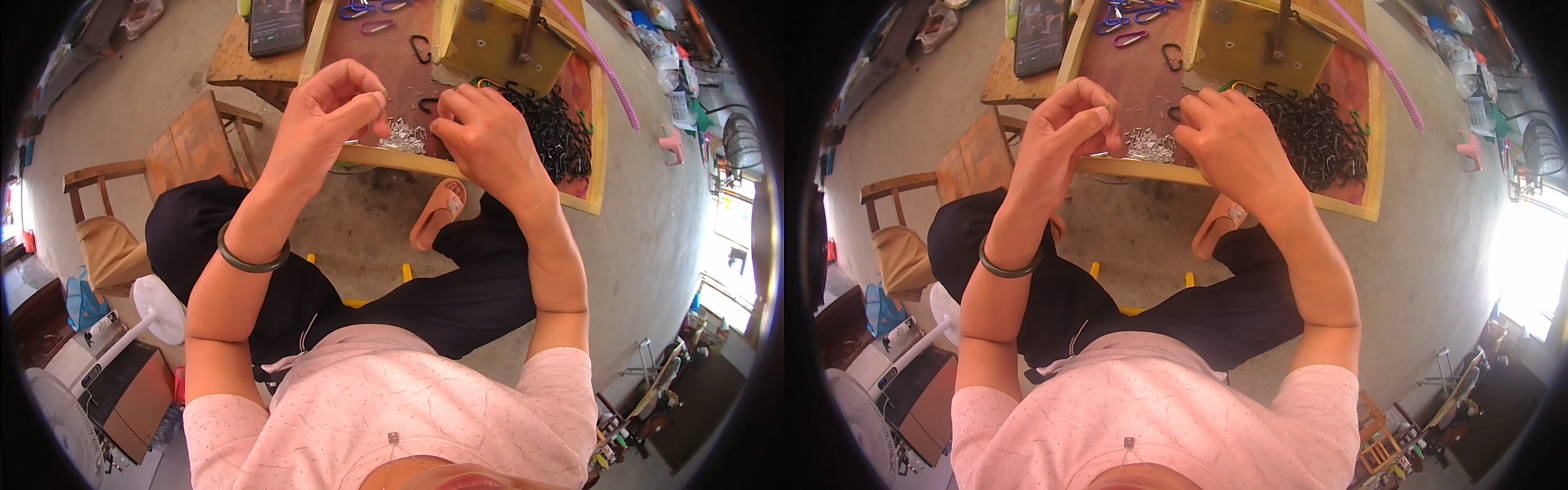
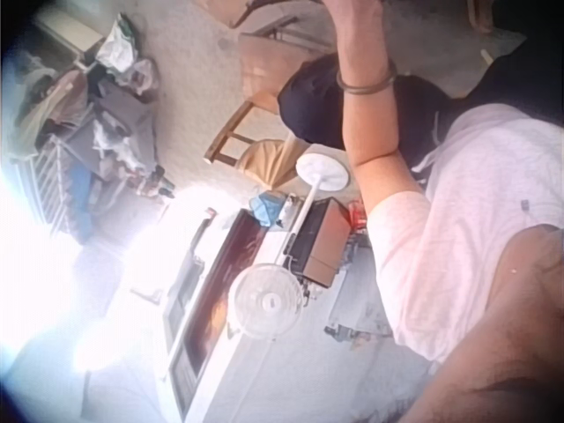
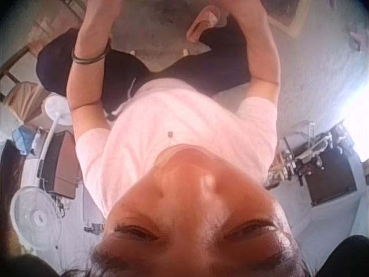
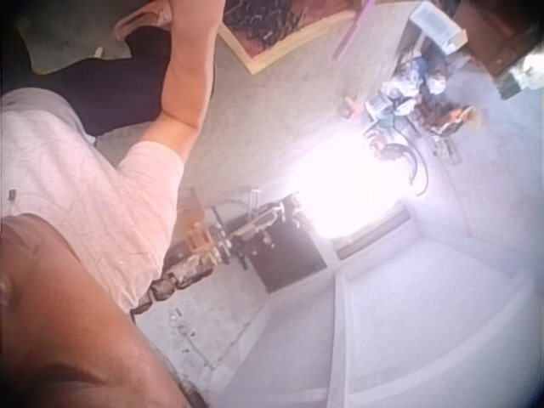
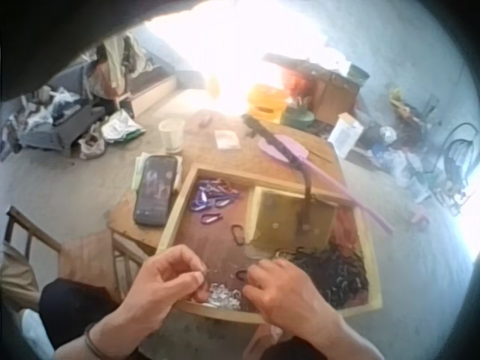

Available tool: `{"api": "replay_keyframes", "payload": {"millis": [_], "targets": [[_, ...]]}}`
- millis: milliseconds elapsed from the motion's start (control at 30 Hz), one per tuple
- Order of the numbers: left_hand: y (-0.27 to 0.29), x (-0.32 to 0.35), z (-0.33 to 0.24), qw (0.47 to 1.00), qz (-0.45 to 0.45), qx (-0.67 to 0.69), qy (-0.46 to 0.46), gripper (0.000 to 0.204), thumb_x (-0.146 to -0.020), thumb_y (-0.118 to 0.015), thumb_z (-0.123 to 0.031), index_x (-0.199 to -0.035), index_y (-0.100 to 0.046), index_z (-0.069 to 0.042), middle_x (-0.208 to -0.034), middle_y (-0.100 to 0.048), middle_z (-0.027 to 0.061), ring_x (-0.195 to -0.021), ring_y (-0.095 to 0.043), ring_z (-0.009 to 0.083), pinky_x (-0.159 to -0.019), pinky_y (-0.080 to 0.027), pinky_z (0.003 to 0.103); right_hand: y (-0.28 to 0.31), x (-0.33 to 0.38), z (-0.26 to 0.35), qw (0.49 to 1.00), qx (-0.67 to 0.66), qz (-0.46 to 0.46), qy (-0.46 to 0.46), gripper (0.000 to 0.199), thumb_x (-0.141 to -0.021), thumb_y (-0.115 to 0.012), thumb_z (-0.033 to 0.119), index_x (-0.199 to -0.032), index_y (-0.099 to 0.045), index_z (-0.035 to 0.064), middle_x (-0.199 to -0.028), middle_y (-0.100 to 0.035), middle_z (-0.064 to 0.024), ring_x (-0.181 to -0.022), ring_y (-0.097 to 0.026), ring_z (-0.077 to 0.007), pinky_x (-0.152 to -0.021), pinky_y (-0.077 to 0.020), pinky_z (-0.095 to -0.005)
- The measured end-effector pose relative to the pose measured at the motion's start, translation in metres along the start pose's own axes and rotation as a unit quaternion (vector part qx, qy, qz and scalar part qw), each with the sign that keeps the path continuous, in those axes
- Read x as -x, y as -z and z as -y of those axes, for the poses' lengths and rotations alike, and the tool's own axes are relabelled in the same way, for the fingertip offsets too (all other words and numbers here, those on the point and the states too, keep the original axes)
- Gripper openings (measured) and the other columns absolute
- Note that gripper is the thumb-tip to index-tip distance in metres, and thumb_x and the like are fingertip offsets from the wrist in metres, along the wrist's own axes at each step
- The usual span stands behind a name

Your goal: The person is assembling small colorful metal carabiners and chain links by hand. They pick up metal hooks and rings from a tray, connect them to one another, and place the finished assemblies back into different sections of the tray.

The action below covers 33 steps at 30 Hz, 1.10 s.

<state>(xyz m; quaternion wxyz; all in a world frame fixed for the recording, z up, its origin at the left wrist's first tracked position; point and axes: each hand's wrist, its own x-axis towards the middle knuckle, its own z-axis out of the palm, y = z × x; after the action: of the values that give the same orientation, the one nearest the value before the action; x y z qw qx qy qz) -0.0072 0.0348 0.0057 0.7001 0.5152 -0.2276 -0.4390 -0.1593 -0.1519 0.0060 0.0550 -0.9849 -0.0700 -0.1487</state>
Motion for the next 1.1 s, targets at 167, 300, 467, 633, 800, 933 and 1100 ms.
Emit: {"api": "replay_keyframes", "payload": {"millis": [167,300,467,633,800,933,1100], "targets": [[-0.003,0.001,0.0,1.0,-0.005,0.001,-0.001,0.003,-0.095,-0.063,-0.007,-0.095,-0.061,-0.006,-0.082,-0.064,-0.0011,-0.076,-0.063,0.0058,-0.066,-0.045,0.022,0.001,-0.007,0.005,1.0,0.018,0.013,0.012,0.01,-0.072,-0.072,0.007,-0.075,-0.063,0.0084,-0.084,-0.056,-0.0031,-0.083,-0.059,-0.0223,-0.076,-0.049,-0.035],[-0.005,0.0,0.003,1.0,-0.008,-0.019,-0.003,0.003,-0.094,-0.064,-0.006,-0.095,-0.061,-0.005,-0.082,-0.062,-0.0018,-0.076,-0.063,0.0061,-0.067,-0.046,0.022,-0.006,-0.013,0.002,1.0,0.018,0.015,0.01,0.011,-0.073,-0.073,0.008,-0.075,-0.062,0.0081,-0.084,-0.055,-0.0037,-0.084,-0.058,-0.0229,-0.076,-0.0493,-0.0355],[-0.007,-0.002,0.004,1.0,-0.003,-0.03,-0.004,0.005,-0.093,-0.066,-0.005,-0.095,-0.061,-0.004,-0.085,-0.063,-0.0019,-0.076,-0.063,0.0063,-0.066,-0.046,0.022,-0.011,-0.009,-0.009,1.0,0.002,0.006,0.003,0.008,-0.073,-0.072,0.009,-0.079,-0.066,0.0092,-0.084,-0.058,-0.0034,-0.088,-0.061,-0.0218,-0.079,-0.0499,-0.0364],[-0.008,-0.001,0.011,0.986,0.012,-0.158,-0.051,0.007,-0.092,-0.067,-0.005,-0.096,-0.062,-0.003,-0.089,-0.063,-0.0014,-0.075,-0.061,0.006,-0.061,-0.045,0.021,0.004,-0.003,-0.003,0.881,-0.446,0.014,-0.158,0.006,-0.087,-0.065,0.005,-0.09,-0.062,0.0011,-0.092,-0.062,-0.002,-0.083,-0.061,-0.0137,-0.078,-0.0504,-0.0309],[-0.016,-0.002,0.015,0.959,0.035,-0.232,-0.156,0.009,-0.09,-0.068,-0.002,-0.097,-0.064,-0.002,-0.093,-0.064,-0.0004,-0.077,-0.06,0.0035,-0.055,-0.04,0.02,0.011,-0.007,0.002,0.703,-0.656,0.054,-0.269,0.01,-0.093,-0.062,0.011,-0.093,-0.064,0.0012,-0.089,-0.061,-0.0003,-0.082,-0.057,-0.0095,-0.076,-0.049,-0.0283],[-0.014,-0.002,0.015,0.957,0.03,-0.224,-0.181,0.009,-0.09,-0.067,0.001,-0.098,-0.064,-0.002,-0.093,-0.062,0.0003,-0.077,-0.059,0.0033,-0.054,-0.038,0.019,0.013,-0.012,0.001,0.673,-0.684,0.082,-0.268,0.012,-0.093,-0.061,0.014,-0.092,-0.064,0.0024,-0.083,-0.06,0.0,-0.079,-0.054,-0.0094,-0.076,-0.0475,-0.0275],[-0.014,-0.001,0.009,0.949,0.046,-0.25,-0.185,0.01,-0.09,-0.067,0.001,-0.099,-0.065,-0.002,-0.095,-0.062,0.0,-0.08,-0.059,0.0036,-0.055,-0.039,0.019,0.013,-0.014,0.001,0.658,-0.694,0.091,-0.278,0.013,-0.092,-0.062,0.015,-0.092,-0.064,0.0018,-0.084,-0.061,0.0,-0.079,-0.054,-0.0094,-0.076,-0.0467,-0.0273]]}}
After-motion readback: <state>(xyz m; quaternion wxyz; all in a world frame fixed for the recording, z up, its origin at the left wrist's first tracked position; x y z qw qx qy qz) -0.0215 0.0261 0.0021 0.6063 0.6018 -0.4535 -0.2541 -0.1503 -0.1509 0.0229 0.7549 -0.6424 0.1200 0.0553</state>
